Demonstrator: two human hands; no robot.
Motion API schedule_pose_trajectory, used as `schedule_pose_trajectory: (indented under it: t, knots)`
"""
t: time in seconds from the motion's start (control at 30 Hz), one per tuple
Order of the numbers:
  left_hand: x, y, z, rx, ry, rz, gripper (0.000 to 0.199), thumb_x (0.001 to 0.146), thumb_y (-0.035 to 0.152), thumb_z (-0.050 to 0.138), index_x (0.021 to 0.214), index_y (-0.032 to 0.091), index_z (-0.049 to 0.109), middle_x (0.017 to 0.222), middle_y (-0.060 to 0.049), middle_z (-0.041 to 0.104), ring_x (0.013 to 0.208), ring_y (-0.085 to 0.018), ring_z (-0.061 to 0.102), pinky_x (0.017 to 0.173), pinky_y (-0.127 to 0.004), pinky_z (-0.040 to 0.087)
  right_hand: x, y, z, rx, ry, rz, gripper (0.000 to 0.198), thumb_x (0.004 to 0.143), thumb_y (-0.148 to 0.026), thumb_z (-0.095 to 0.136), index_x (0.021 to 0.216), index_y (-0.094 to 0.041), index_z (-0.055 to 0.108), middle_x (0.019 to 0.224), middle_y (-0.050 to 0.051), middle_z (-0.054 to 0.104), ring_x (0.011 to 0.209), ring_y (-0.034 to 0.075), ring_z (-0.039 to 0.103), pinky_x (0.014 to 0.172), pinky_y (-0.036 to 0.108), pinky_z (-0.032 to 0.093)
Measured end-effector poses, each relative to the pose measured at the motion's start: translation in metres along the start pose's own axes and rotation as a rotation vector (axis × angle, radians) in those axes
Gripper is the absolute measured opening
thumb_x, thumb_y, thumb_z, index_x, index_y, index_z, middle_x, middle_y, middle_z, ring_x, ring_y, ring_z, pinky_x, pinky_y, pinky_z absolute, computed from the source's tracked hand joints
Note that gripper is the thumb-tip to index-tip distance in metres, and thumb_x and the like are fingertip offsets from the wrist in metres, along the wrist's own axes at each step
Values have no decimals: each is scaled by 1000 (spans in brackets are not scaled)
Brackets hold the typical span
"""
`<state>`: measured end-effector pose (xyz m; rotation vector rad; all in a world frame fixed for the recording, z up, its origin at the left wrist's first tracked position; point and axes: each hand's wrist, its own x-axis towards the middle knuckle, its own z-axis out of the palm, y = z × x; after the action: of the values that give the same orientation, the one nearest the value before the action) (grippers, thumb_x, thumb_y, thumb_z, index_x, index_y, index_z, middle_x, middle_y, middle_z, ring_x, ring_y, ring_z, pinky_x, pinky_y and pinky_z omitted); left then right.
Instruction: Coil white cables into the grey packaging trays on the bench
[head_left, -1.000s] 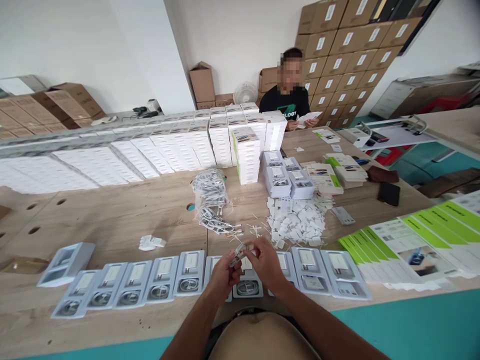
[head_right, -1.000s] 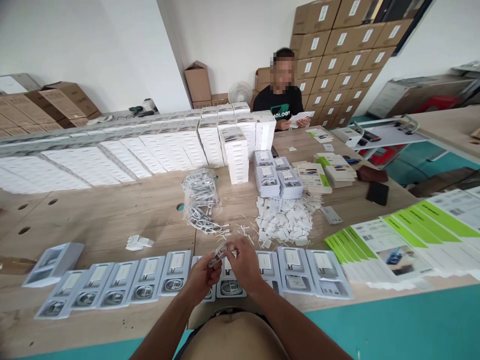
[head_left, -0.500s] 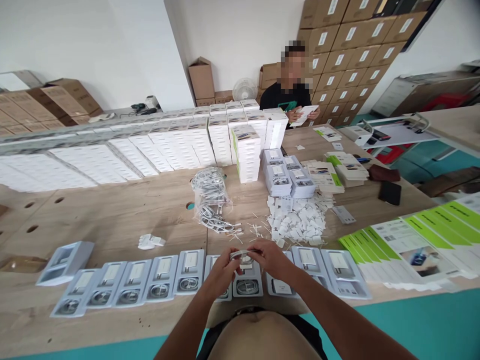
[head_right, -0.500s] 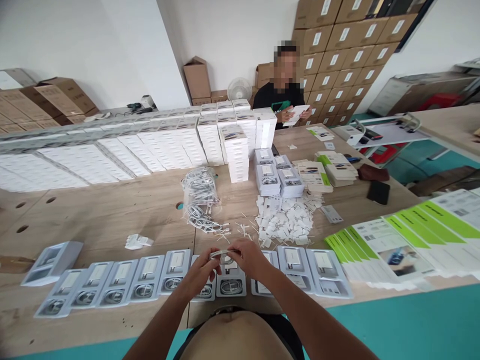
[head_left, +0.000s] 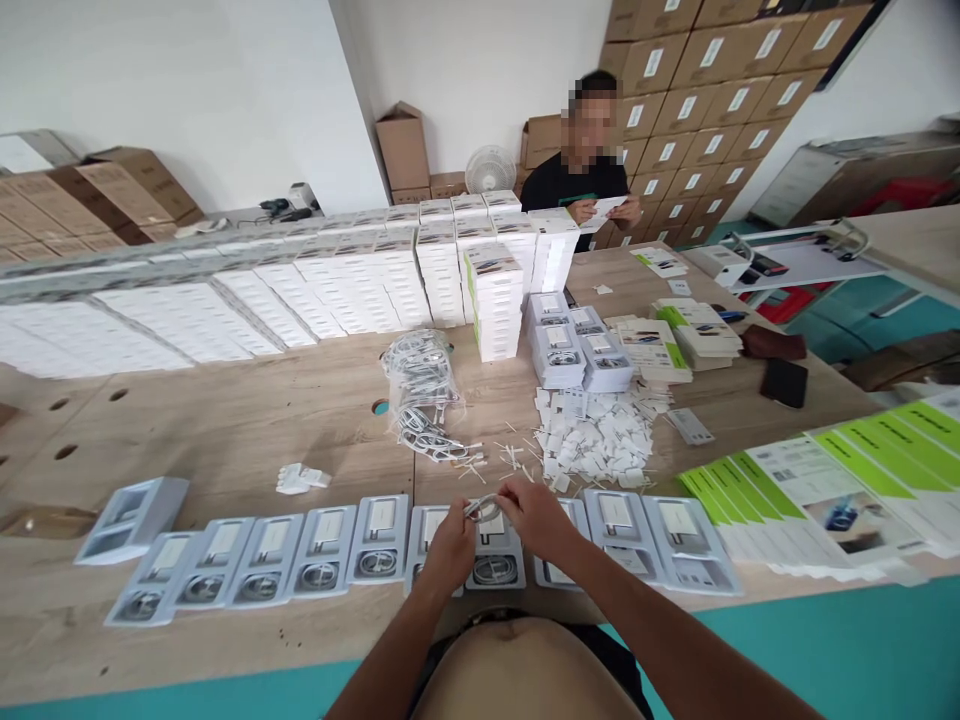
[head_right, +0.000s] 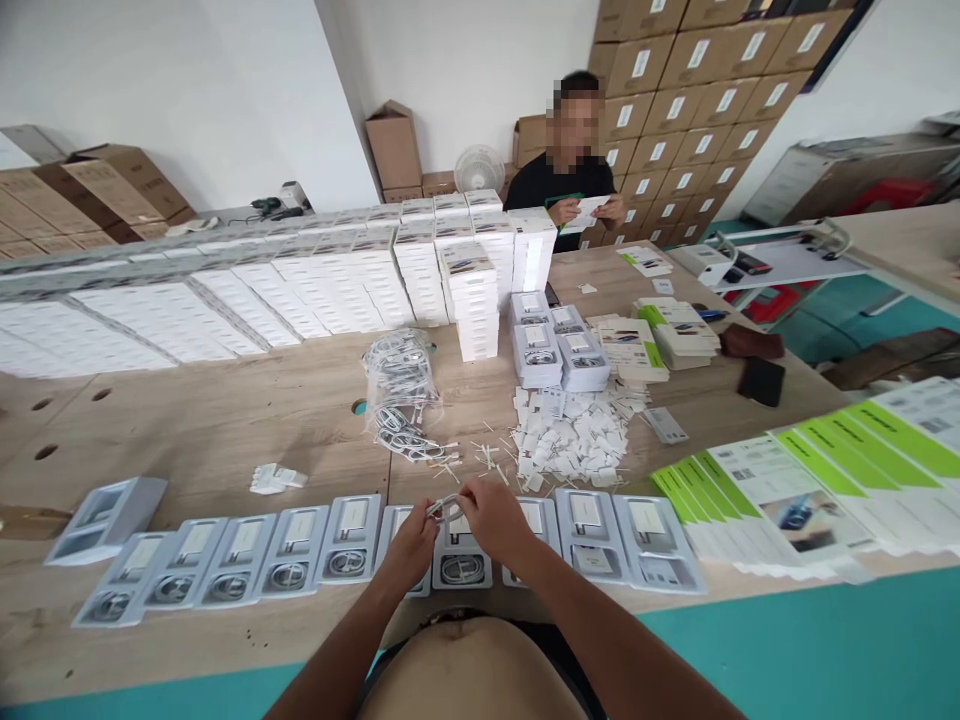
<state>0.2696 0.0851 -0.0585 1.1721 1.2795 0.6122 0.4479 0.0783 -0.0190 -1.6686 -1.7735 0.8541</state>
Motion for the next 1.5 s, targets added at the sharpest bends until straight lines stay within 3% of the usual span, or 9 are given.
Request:
schedule_pose_trajectory:
  t: [0.33, 0.53, 0.6, 0.73, 0.87, 1.0, 1.17, 1.33, 1.5]
  knots:
    - [-2, 0, 12, -125, -57, -53, 10, 79, 31, 44, 84, 23, 47, 58, 6, 40, 47, -11, 35, 45, -23, 24, -6, 16, 38, 799, -51, 337, 27, 84, -45, 53, 83, -19, 55, 68, 0, 65, 55, 17, 64, 50, 26, 45]
    - [-4, 1, 11, -39, -153, 0, 11, 84, 29, 42, 91, 22, 47, 63, 6, 45, 51, -10, 37, 47, -22, 27, -21, 19, 18, 127, 221, 87, 24, 75, -24, 64, 98, -19, 62, 90, 5, 64, 74, 18, 58, 73, 34, 46]
    - [-4, 3, 12, 111, -207, 91, 10, 87, 28, 42, 93, 22, 48, 66, 4, 49, 58, -12, 42, 53, -23, 32, -24, 25, 1, 75, 151, 47, 31, 73, -22, 66, 104, -20, 61, 91, 3, 64, 76, 17, 58, 75, 33, 45]
    - [-4, 16, 22, 370, -384, 218, 13, 92, 25, 36, 97, 24, 48, 69, 4, 54, 61, -13, 48, 59, -25, 36, -30, 43, -37, 174, -182, 30, 15, 80, -28, 64, 93, -23, 68, 82, -1, 68, 73, 15, 59, 71, 28, 43]
    - [3, 24, 41, 453, -544, 298, 18, 93, 30, 40, 109, 24, 47, 82, 1, 63, 74, -15, 58, 70, -27, 42, -51, 73, -59, 195, -187, 155, 10, 77, -26, 67, 85, -22, 72, 71, -2, 67, 70, 15, 58, 66, 26, 42]
    - [13, 9, 52, 667, -493, 476, 29, 87, 30, 55, 115, 23, 50, 103, -4, 63, 93, -19, 59, 82, -31, 46, -86, 113, -38, 74, -75, 190, 9, 76, -22, 68, 84, -21, 72, 75, 0, 68, 69, 16, 60, 67, 27, 45]
    - [19, -25, 66, 918, -623, 709, 22, 83, 16, 55, 102, 23, 63, 119, -5, 63, 113, -23, 55, 99, -38, 39, -112, 152, 12, -277, 29, -90, 16, 87, -15, 55, 86, -20, 71, 92, 6, 69, 86, 20, 62, 78, 31, 49]
    - [17, -39, 77, 1181, -689, 916, 31, 88, 19, 52, 119, 20, 57, 118, -8, 65, 115, -24, 53, 99, -40, 35, -125, 159, 27, -512, 144, -237, 27, 93, -13, 45, 108, -19, 67, 104, 9, 66, 92, 20, 59, 84, 35, 49]
    - [18, -50, 81, 1278, -645, 948, 26, 94, 22, 46, 116, 16, 58, 112, -10, 67, 114, -26, 51, 95, -42, 34, -141, 152, 37, -593, 101, -252, 35, 89, -8, 51, 122, -17, 60, 116, 11, 66, 111, 25, 55, 99, 43, 37]
